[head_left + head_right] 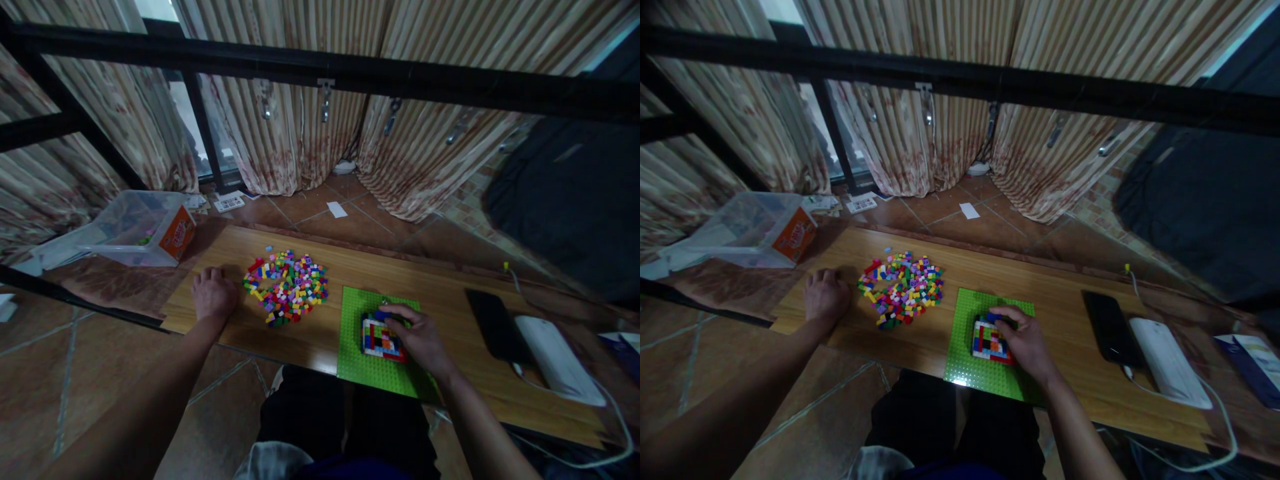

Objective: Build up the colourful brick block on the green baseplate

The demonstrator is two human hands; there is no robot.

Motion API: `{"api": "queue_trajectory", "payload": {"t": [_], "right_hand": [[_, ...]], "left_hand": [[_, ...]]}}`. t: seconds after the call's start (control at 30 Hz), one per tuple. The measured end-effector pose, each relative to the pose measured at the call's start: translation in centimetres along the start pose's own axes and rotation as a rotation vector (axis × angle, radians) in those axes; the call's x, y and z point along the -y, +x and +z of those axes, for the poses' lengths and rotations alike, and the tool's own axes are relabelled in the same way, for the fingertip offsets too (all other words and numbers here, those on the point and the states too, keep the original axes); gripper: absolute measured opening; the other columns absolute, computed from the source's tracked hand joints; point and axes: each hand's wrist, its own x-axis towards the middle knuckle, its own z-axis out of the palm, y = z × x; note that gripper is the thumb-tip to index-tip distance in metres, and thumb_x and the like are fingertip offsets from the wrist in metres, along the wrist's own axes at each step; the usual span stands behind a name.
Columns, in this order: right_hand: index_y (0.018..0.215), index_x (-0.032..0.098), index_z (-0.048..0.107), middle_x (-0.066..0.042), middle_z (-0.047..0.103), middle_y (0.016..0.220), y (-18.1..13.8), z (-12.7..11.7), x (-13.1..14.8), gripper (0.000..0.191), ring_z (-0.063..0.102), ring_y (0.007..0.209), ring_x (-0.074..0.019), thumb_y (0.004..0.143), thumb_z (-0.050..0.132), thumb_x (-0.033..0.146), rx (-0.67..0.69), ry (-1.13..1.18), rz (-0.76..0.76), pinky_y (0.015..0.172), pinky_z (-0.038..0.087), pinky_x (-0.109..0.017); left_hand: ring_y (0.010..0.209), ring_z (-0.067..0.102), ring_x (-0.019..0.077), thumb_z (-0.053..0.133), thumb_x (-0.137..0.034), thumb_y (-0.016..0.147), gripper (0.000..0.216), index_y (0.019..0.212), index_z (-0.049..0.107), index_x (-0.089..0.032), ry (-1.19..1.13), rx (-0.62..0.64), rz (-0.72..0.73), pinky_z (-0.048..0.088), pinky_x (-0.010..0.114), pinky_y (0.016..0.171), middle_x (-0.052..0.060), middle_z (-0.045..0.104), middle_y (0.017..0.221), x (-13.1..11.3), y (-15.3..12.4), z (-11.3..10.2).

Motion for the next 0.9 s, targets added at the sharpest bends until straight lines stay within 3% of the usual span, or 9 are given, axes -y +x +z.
{"api": "queue_trajectory", "payload": {"t": [0.2, 0.47, 0.9], "right_hand": [[0.096, 0.024, 0.073, -0.005, 0.073, 0.106, 0.0, -0.3, -0.2, 0.027, 0.067, 0.095, -0.0231, 0.076, 0.065, 0.039, 0.049, 0.041, 0.070, 0.087, 0.052, -0.038], [0.096, 0.021, 0.073, -0.007, 0.076, 0.090, 1.1, -0.4, 0.8, 0.036, 0.069, 0.086, -0.0233, 0.078, 0.062, 0.049, -0.031, 0.052, 0.153, 0.079, 0.053, -0.037], [0.091, 0.021, 0.074, -0.004, 0.075, 0.088, 1.0, 0.4, -0.8, 0.031, 0.068, 0.078, -0.0208, 0.073, 0.069, 0.046, 0.008, 0.054, 0.127, 0.073, 0.052, -0.035]], "left_hand": [[0.107, 0.051, 0.0335, 0.040, -0.020, 0.083, 0.038, 0.112, 0.063, -0.012, 0.011, 0.002, 0.002, 0.042, 0.044, 0.087, 0.018, 0.061, 0.114, 0.0, 0.0, 0.0], [0.108, 0.051, 0.0351, 0.040, -0.021, 0.083, 0.039, 0.112, 0.062, -0.010, 0.008, 0.016, -0.010, 0.043, 0.045, 0.085, 0.019, 0.060, 0.116, -0.1, 0.1, 0.0], [0.110, 0.049, 0.0345, 0.040, -0.022, 0.084, 0.038, 0.112, 0.063, -0.011, 0.006, 0.011, 0.002, 0.043, 0.045, 0.087, 0.019, 0.059, 0.115, 0.3, 0.2, 0.6]]}}
